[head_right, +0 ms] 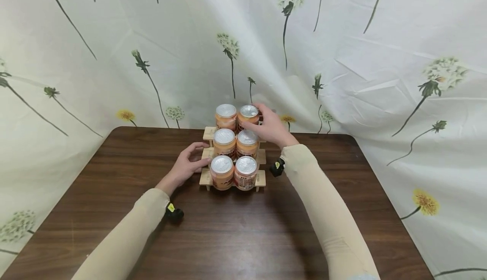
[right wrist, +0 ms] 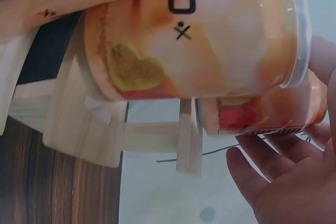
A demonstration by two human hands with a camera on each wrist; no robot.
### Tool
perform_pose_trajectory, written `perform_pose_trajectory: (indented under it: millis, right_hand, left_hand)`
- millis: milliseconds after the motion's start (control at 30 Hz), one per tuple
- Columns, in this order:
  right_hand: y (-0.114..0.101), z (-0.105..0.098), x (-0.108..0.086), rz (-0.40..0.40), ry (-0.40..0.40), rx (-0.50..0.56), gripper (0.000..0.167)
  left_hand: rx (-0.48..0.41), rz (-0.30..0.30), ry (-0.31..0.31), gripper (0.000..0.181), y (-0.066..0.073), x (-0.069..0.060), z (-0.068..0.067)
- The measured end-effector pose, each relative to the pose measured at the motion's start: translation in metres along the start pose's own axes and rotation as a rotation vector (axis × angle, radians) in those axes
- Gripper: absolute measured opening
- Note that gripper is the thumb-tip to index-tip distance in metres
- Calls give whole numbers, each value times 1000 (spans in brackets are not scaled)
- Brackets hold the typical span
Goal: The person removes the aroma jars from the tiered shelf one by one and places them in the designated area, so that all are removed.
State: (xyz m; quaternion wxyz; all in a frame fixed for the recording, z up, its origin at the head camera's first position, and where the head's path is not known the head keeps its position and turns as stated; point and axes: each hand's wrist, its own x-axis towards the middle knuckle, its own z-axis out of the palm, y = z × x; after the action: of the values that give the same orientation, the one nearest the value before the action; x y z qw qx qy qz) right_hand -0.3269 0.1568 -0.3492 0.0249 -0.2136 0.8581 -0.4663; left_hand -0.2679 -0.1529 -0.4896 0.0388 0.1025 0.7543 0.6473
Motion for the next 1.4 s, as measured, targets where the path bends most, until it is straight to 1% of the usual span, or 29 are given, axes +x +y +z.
perform_pose_trajectory:
  millis: [133, 233, 333, 533, 733, 833, 967, 1067, 1233, 1400]
  right_hand:
    - [-3, 0, 1, 27, 10, 17, 68]
    - [-3, 0, 2, 37, 31, -5, 67]
    - [-1, 0, 2, 35, 52, -29, 67]
    - [4, -4, -3, 16, 106, -40, 69]
    - [7, -15, -15, -11, 155, -51, 68]
    - [8, -24, -23, -28, 172, -41, 66]
    - [13, -38, -34, -50, 214, -44, 62]
    - [19, -46, -42, -48, 246, -43, 63]
    - [36, -58, -58, -6, 287, -39, 66]
    - [59, -58, -68, 11, 290, -80, 63]
  left_hand:
    - [-4, -2, 0, 50, 0, -1, 2]
    - [-6, -8, 3, 51, 0, -2, 3]
    - [-1, -8, 11, 50, 0, -2, 3]
    - [-11, -13, 22, 50, -3, -3, 3]
    - [-19, -14, 25, 51, -4, -3, 4]
    - [-11, -11, 24, 50, -2, -3, 4]
    - [-11, -2, 25, 50, -1, -3, 4]
    - [-18, 1, 32, 49, -3, -4, 3]
    - [-23, 1, 28, 51, -4, -4, 3]
    - [-19, -6, 27, 50, -2, -3, 4]
